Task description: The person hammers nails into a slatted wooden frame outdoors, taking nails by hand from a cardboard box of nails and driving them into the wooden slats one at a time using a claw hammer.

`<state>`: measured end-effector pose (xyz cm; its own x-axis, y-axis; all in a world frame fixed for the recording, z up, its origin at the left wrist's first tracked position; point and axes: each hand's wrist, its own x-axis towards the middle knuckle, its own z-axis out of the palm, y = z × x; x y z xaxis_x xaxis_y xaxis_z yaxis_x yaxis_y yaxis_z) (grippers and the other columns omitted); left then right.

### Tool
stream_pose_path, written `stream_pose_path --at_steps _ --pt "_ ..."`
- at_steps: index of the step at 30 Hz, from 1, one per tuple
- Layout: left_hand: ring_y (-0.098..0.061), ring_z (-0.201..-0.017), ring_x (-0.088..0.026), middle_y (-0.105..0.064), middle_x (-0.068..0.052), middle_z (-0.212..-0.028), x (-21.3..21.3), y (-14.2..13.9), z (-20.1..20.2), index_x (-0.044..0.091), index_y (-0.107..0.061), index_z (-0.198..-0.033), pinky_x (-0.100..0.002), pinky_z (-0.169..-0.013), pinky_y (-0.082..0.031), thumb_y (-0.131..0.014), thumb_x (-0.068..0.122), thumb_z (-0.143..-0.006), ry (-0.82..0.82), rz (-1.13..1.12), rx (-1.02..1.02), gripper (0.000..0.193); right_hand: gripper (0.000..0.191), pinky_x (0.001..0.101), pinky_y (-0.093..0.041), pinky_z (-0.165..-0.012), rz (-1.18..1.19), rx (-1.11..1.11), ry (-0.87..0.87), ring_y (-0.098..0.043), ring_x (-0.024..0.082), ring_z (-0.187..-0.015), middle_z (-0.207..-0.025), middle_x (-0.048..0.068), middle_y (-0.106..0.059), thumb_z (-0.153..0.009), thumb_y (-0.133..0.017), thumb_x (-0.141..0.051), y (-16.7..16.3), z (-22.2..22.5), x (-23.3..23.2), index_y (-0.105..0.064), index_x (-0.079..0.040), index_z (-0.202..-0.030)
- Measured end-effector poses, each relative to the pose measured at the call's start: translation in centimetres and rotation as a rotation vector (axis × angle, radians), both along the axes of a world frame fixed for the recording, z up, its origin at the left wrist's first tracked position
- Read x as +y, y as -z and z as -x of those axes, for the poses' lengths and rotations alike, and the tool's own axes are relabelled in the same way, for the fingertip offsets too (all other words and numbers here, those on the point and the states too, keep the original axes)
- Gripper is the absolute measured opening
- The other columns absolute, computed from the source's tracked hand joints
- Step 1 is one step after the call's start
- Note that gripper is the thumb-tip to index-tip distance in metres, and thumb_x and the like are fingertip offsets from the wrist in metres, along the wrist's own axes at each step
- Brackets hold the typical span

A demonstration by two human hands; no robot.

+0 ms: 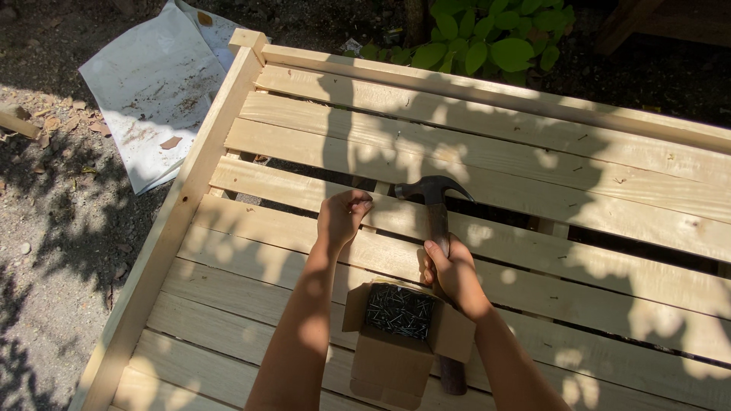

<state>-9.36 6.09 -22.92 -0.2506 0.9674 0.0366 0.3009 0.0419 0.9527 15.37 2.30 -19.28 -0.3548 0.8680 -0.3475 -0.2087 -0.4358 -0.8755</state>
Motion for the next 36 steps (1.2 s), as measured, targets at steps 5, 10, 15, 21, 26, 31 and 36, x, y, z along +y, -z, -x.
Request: stream_pose_path --at_steps 5,10,15,21,26,31,36 --pt "-0.066 -0.068 -0.014 -0.074 -0.002 -0.080 -0.4 -1.6 -0.4 0.013 -0.078 -0.097 -0.029 -0.064 -0.052 -0.072 0.017 -0.091 -0.011 0.074 0.218 0.010 0.013 0.0320 -0.042 -0.050 0.037 0.042 -0.016 -0.044 0.013 -0.050 -0.066 0.005 -0.048 -0.105 -0.047 -0.011 -0.2 -0.2 0.0 -0.044 -0.003 -0.095" --pt "-0.062 -0.065 -0.017 -0.072 -0.004 -0.080 -0.7 -2.6 -0.7 0.014 -0.078 -0.096 -0.031 -0.062 -0.050 -0.073 0.018 -0.090 -0.011 0.125 0.243 0.009 0.011 0.0318 -0.042 -0.051 0.052 0.012 -0.019 -0.044 0.014 -0.050 -0.066 0.005 -0.049 -0.104 -0.047 -0.010 -0.1 -0.3 0.0 -0.045 -0.004 -0.095" --pt "-0.066 -0.068 -0.018 -0.074 -0.003 -0.084 -0.7 -2.6 -0.7 0.013 -0.077 -0.095 -0.032 -0.064 -0.051 -0.071 0.017 -0.090 0.003 0.083 0.256 0.009 0.012 0.0321 -0.041 -0.050 0.039 0.031 -0.006 -0.043 0.014 -0.049 -0.066 0.005 -0.048 -0.105 -0.047 -0.010 0.3 -0.2 0.0 -0.044 -0.003 -0.096" --pt "-0.069 -0.075 -0.021 -0.074 -0.004 -0.085 -1.0 -2.6 -0.9 0.012 -0.075 -0.093 -0.034 -0.069 -0.053 -0.068 0.014 -0.090 -0.010 0.003 0.273 0.008 0.010 0.0318 -0.039 -0.048 0.098 0.050 0.018 -0.041 0.013 -0.048 -0.066 0.005 -0.047 -0.104 -0.047 -0.010 0.4 -0.2 0.0 -0.044 -0.005 -0.097" --pt "-0.068 -0.080 -0.023 -0.072 -0.005 -0.084 -1.2 -2.8 -1.5 0.011 -0.074 -0.093 -0.034 -0.072 -0.053 -0.069 0.013 -0.089 -0.048 -0.044 0.297 0.007 0.014 0.0327 -0.041 -0.049 0.061 0.043 0.009 -0.042 0.014 -0.049 -0.066 0.005 -0.048 -0.105 -0.047 -0.011 0.2 -0.3 -0.1 -0.043 -0.004 -0.094" --pt "-0.067 -0.088 -0.026 -0.072 -0.005 -0.086 -1.3 -2.5 -1.6 0.011 -0.073 -0.092 -0.036 -0.076 -0.053 -0.069 0.013 -0.090 -0.045 -0.093 0.373 0.005 0.019 0.0333 -0.044 -0.051 0.035 -0.030 0.019 -0.043 0.015 -0.050 -0.065 0.005 -0.048 -0.106 -0.049 -0.012 -0.2 -0.3 -0.2 -0.045 -0.003 -0.089" --pt "-0.067 -0.097 -0.028 -0.072 -0.003 -0.096 -1.5 -1.5 -2.2 0.012 -0.068 -0.093 -0.040 -0.081 -0.053 -0.068 0.015 -0.092 -0.083 -0.120 0.498 0.003 0.019 0.0332 -0.044 -0.052 0.049 -0.064 0.011 -0.044 0.015 -0.050 -0.065 0.005 -0.049 -0.105 -0.049 -0.012 -0.8 -0.2 -0.3 -0.045 -0.004 -0.088"
